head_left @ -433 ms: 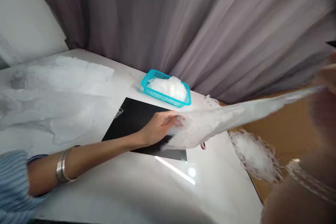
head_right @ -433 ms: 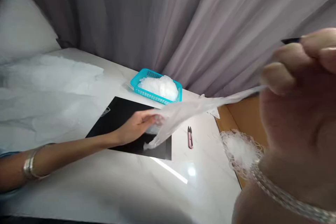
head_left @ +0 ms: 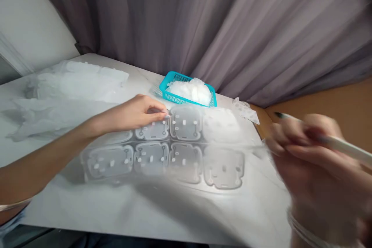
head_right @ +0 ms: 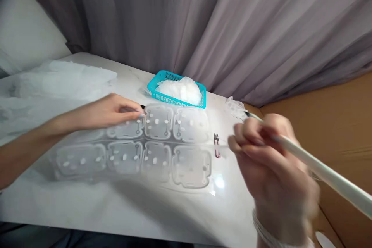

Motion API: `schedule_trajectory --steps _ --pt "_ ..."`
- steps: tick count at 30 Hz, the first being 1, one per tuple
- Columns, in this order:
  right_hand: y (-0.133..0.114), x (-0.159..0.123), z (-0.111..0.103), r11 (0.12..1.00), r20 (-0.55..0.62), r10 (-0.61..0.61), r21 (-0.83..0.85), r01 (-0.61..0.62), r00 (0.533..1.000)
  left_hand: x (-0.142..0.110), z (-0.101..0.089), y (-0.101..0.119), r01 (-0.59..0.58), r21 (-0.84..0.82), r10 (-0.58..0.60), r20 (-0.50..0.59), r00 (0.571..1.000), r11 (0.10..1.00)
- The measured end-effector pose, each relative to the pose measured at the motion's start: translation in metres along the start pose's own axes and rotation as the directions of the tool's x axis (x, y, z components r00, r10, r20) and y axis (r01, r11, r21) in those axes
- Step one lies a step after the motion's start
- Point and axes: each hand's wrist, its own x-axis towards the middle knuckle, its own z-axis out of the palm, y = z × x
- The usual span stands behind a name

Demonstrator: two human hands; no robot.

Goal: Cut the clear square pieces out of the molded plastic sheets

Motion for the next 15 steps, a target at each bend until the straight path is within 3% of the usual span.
schedule_trajectory --steps 2,3,7,10,12,14,15 --pt "0.04 0.014 0.021 0.974 -0.046 0.204 0.114 -0.198 0.978 0.02 0.026 -0.019 0.057 0.212 -0.073 0.067 0.995 0.976" --pt "0.063 0.021 0.025 0.959 -0.048 0.273 0.094 -0.268 0.961 0.029 0.04 -0.028 0.079 0.256 -0.098 0.063 0.993 0.964" --pt "0.136 0.036 0.015 0.943 -0.126 0.328 -0.011 -0.332 0.936 0.046 0.073 -0.047 0.163 0.388 -0.181 0.011 0.983 0.907" --pt "0.149 0.022 0.009 0.936 -0.189 0.303 -0.122 -0.329 0.934 0.041 0.076 -0.049 0.213 0.48 -0.23 -0.023 0.973 0.851" --pt "0.142 0.001 0.014 0.909 -0.11 0.269 -0.299 -0.29 0.957 0.037 0.075 -0.048 0.219 0.525 -0.245 -0.021 0.969 0.822" --pt "0.13 -0.023 0.025 0.852 0.125 0.26 -0.496 -0.167 0.957 0.036 0.076 -0.045 0.213 0.555 -0.249 -0.01 0.968 0.804" --pt "0.125 -0.035 0.031 0.827 0.269 0.261 -0.558 -0.071 0.927 0.035 0.077 -0.044 0.214 0.576 -0.254 -0.011 0.967 0.789"
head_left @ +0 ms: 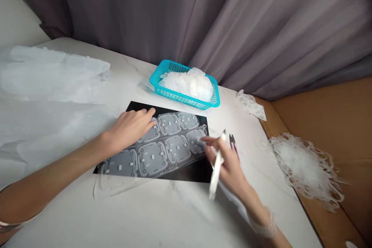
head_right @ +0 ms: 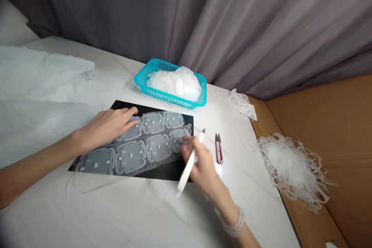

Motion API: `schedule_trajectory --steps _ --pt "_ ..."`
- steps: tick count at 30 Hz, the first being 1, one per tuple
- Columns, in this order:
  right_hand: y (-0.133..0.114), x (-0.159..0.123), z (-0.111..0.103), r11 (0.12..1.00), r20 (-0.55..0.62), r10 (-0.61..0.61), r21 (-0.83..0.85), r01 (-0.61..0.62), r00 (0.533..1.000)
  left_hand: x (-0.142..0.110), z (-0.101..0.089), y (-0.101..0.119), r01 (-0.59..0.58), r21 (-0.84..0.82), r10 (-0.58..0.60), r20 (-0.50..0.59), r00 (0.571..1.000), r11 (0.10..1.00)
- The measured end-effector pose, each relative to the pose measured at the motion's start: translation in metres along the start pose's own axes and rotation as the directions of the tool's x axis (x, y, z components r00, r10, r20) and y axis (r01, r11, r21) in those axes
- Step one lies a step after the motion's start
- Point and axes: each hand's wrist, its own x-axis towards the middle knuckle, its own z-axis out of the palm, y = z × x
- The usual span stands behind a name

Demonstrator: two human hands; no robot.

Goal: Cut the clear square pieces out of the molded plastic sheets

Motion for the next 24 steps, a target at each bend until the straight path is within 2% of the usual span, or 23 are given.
schedule_trajectory --steps 1,3,5,7,9,11,13,15,17,19,21,24 --pt "-0.006 -0.01 0.007 0.993 0.107 -0.076 -0.08 0.084 0.991 -0.002 0.0 0.003 0.013 0.036 -0.013 -0.001 1.0 0.999" --pt "-0.012 -0.024 0.018 0.947 0.232 -0.198 -0.205 0.246 0.953 -0.009 0.002 0.01 0.055 0.128 -0.056 0.001 0.998 0.99" --pt "-0.014 -0.033 0.023 0.898 0.263 -0.253 -0.294 0.327 0.931 -0.021 0.003 0.018 0.09 0.211 -0.094 0.011 0.996 0.973" --pt "-0.013 -0.039 0.02 0.884 0.274 -0.251 -0.325 0.335 0.928 -0.034 0.004 0.025 0.095 0.259 -0.105 0.028 0.994 0.961" --pt "-0.012 -0.044 0.013 0.892 0.289 -0.226 -0.321 0.317 0.93 -0.043 0.004 0.029 0.098 0.309 -0.108 0.015 0.994 0.946" --pt "-0.009 -0.049 0.006 0.909 0.29 -0.203 -0.3 0.29 0.935 -0.045 0.006 0.032 0.076 0.352 -0.062 -0.049 0.997 0.933" --pt "-0.006 -0.051 -0.001 0.942 0.26 -0.146 -0.257 0.214 0.955 -0.04 0.011 0.035 -0.038 0.331 0.082 -0.121 0.989 0.943" --pt "-0.003 -0.047 -0.004 0.981 0.184 -0.053 -0.172 0.085 0.982 -0.032 0.02 0.039 -0.207 0.236 0.25 -0.172 0.953 0.949" --pt "-0.002 -0.034 -0.004 0.999 0.067 0.042 -0.025 -0.04 0.997 -0.025 0.03 0.042 -0.34 0.131 0.361 -0.201 0.911 0.931" --pt "-0.003 -0.012 0.001 0.984 -0.02 0.108 0.144 -0.104 0.994 -0.021 0.038 0.043 -0.404 0.062 0.408 -0.21 0.889 0.913" --pt "-0.007 0.013 0.01 0.953 -0.039 0.164 0.263 -0.148 0.986 -0.02 0.044 0.042 -0.425 0.007 0.418 -0.2 0.886 0.905" --pt "-0.011 0.045 0.027 0.934 -0.019 0.209 0.302 -0.194 0.978 -0.022 0.045 0.043 -0.408 -0.06 0.392 -0.181 0.902 0.911"
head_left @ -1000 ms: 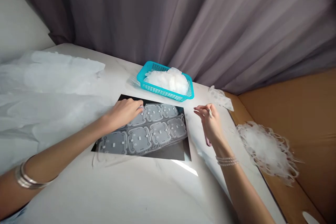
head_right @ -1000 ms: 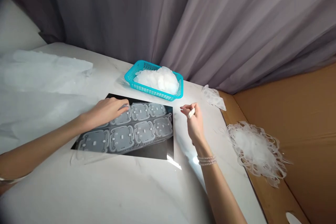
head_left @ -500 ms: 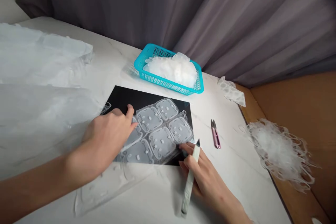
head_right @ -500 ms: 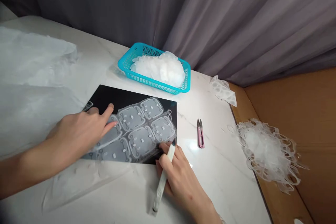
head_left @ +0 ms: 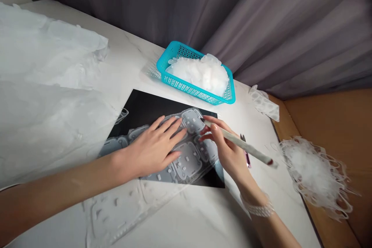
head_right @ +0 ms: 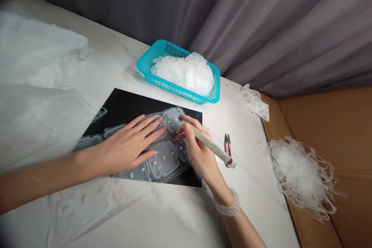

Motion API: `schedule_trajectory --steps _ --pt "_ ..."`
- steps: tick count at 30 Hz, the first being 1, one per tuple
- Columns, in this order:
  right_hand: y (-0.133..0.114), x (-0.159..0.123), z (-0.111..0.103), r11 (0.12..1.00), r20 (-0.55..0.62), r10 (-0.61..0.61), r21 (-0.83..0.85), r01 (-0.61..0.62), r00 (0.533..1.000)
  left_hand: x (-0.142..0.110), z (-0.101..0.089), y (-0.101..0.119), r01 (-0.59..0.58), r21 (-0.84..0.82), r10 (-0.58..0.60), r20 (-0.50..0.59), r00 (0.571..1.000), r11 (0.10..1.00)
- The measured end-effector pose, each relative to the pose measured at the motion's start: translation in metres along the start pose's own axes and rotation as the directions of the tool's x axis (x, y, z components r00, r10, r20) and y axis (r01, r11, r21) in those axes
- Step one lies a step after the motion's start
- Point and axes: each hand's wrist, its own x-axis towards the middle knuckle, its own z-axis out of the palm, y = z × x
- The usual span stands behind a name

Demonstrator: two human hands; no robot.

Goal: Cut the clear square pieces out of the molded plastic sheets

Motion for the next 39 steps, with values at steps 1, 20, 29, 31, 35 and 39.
schedule_trajectory --steps 1,20,29,31,35,39 --pt "-0.001 0.007 0.006 1.0 0.001 -0.004 -0.015 0.004 1.0 -0.001 -0.001 0.002 0.013 -0.013 -0.013 0.003 1.0 1.0" --pt "0.007 0.014 0.033 0.879 0.088 -0.291 -0.369 0.303 0.953 -0.002 -0.005 0.003 0.014 -0.007 -0.014 -0.006 1.0 1.0" --pt "0.008 0.016 0.039 0.808 0.113 -0.368 -0.452 0.378 0.923 -0.002 -0.007 0.004 0.012 0.02 -0.012 -0.001 1.0 1.0" --pt "0.007 0.016 0.04 0.786 0.132 -0.378 -0.477 0.393 0.916 -0.002 -0.007 0.005 0.011 0.026 -0.01 -0.008 1.0 1.0" --pt "0.002 0.008 0.038 0.764 0.156 -0.382 -0.501 0.406 0.911 -0.002 -0.009 0.005 0.014 0.036 -0.015 0.003 1.0 0.999" --pt "-0.001 -0.004 0.033 0.765 0.167 -0.385 -0.493 0.415 0.908 -0.002 -0.01 0.004 0.011 0.044 -0.012 0.024 1.0 0.999"
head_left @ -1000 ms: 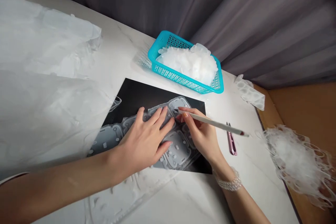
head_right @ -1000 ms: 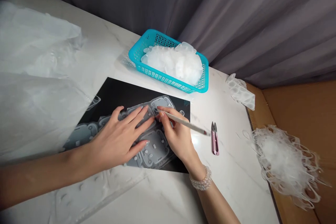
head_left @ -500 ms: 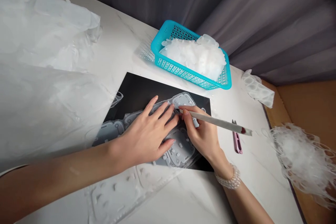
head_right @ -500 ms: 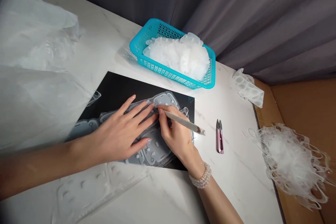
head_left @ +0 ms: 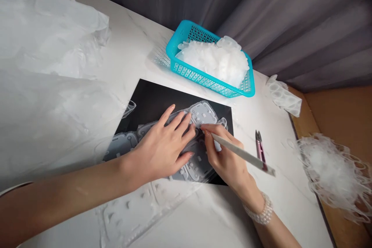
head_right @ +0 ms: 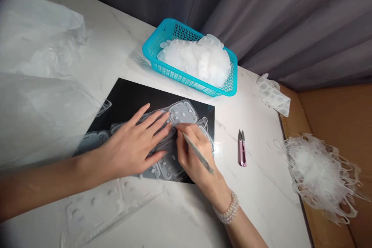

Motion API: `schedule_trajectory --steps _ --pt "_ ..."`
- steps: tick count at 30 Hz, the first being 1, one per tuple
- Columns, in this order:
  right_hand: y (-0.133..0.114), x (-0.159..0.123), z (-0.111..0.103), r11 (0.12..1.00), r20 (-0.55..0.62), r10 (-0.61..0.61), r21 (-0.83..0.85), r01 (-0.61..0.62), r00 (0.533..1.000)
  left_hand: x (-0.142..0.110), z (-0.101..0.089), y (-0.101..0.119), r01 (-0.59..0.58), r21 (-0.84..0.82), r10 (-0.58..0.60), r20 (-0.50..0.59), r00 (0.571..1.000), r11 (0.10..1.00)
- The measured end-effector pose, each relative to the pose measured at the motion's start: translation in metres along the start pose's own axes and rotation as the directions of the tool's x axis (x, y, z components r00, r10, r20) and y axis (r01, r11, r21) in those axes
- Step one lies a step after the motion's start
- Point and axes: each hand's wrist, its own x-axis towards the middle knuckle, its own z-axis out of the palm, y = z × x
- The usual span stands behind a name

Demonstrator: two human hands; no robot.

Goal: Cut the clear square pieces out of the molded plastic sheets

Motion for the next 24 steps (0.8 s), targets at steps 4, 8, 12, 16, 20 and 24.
schedule_trajectory --steps 4,8,12,16,20,24 --pt "0.002 -0.001 0.002 1.0 -0.016 -0.02 0.009 0.02 1.0 0.0 0.0 -0.001 -0.012 -0.005 0.012 -0.003 1.0 1.0" --pt "0.005 0.002 0.007 0.999 -0.035 -0.034 0.014 0.035 0.999 0.0 0.0 -0.002 -0.006 -0.017 0.005 -0.001 1.0 1.0" --pt "0.009 0.0 0.012 0.999 -0.03 -0.048 -0.009 0.048 0.998 0.0 0.001 -0.002 0.003 -0.045 -0.002 0.015 1.0 0.999" --pt "0.016 -0.004 0.019 0.991 -0.02 -0.094 -0.095 0.091 0.995 -0.002 0.004 -0.001 0.026 -0.051 -0.025 0.022 0.999 0.998" --pt "0.017 -0.001 0.019 0.97 0.11 -0.127 -0.195 0.146 0.986 -0.004 0.007 -0.001 0.034 -0.047 -0.034 0.006 0.999 0.998" --pt "0.01 0.004 0.014 0.969 0.208 -0.107 -0.196 0.148 0.972 -0.004 0.011 -0.001 0.026 -0.025 -0.027 -0.017 1.0 0.999"
